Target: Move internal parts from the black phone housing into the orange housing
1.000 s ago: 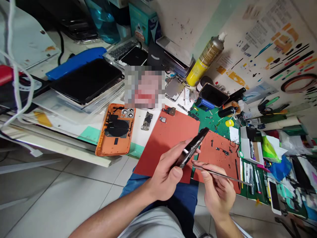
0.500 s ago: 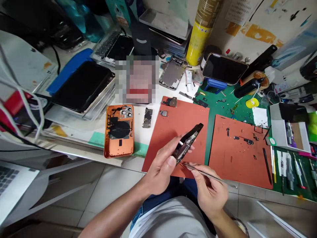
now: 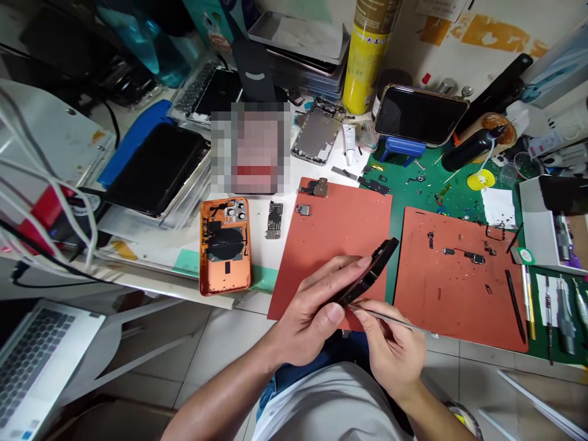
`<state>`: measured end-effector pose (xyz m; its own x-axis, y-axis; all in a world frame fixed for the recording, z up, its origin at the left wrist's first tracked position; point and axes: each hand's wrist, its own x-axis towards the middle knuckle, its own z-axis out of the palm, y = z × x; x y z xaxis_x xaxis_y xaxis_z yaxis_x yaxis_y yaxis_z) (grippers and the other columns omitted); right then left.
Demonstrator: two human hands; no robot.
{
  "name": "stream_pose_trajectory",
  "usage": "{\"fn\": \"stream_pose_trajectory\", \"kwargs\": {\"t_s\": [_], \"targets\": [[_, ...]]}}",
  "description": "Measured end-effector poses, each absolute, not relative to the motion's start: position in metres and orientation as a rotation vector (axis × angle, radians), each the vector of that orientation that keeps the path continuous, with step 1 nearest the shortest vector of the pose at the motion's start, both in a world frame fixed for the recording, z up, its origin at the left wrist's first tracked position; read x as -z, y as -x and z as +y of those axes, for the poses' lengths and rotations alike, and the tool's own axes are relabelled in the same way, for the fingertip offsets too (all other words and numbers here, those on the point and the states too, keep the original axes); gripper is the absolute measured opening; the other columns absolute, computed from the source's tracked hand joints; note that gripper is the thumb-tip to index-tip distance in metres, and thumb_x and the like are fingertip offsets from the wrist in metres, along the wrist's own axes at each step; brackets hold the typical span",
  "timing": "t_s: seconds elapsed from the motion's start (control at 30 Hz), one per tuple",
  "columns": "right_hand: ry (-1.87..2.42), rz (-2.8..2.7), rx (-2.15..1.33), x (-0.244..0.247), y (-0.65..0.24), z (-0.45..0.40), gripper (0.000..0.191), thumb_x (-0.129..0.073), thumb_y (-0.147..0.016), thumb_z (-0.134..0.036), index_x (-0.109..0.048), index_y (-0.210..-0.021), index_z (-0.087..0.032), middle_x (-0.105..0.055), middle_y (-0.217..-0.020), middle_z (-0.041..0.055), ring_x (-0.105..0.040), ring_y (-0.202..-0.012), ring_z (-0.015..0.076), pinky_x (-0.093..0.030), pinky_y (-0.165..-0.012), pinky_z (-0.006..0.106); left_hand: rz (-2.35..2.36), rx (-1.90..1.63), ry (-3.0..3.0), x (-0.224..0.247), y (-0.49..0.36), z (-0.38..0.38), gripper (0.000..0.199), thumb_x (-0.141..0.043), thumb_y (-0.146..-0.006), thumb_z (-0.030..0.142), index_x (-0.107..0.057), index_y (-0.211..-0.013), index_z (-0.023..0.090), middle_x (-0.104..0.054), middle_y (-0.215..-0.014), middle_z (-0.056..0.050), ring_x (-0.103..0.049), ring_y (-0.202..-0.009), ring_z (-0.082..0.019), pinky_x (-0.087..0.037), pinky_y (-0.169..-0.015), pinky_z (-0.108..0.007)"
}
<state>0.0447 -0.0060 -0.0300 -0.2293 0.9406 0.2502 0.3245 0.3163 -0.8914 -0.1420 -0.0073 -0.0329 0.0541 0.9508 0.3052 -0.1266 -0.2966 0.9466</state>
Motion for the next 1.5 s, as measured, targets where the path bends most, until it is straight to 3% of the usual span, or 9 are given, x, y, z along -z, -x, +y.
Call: {"fn": "stream_pose_trajectory", "kwargs": {"t_s": [0.2, 0.73, 1.5], "targets": [[1.128, -1.734, -0.912, 0.0284, -0.0425, -0.0043, 0.017, -0.074, -0.101, -0.013, -0.083, -0.108, -0.025, -0.088, -0.097, -0.0002, -0.086, -0.081, 0.0167, -0.07, -0.081, 0.021, 0.917, -1.403, -1.38, 0.0299, 0.1417, -0.0078, 0.062, -0.043, -0.114, 0.064, -0.07, -0.15, 0.021, -0.07, -0.151, -0.017, -0.064, -0.132, -0.034, -0.054, -0.112, -0.052], [1.15, -1.736, -0.891, 0.0295, -0.0412, -0.0042, 0.014, -0.074, -0.103, -0.018, -0.085, -0.105, -0.026, -0.087, -0.091, 0.0, -0.084, -0.072, 0.0173, -0.072, -0.076, 0.024, 0.904, -1.392, -1.381, 0.0317, 0.1419, -0.0088, 0.064, -0.041, -0.114, 0.065, -0.068, -0.152, 0.021, -0.068, -0.152, -0.018, -0.063, -0.135, -0.034, -0.054, -0.112, -0.052], [1.15, -1.713, -0.934, 0.0303, -0.0413, -0.0052, 0.015, -0.074, -0.101, -0.012, -0.082, -0.106, -0.024, -0.087, -0.096, -0.0021, -0.085, -0.083, 0.0134, -0.068, -0.085, 0.016, 0.885, -1.423, -1.394, 0.0342, 0.1415, -0.0093, 0.062, -0.043, -0.115, 0.062, -0.065, -0.155, 0.02, -0.067, -0.155, -0.018, -0.061, -0.14, -0.035, -0.054, -0.115, -0.051]]}}
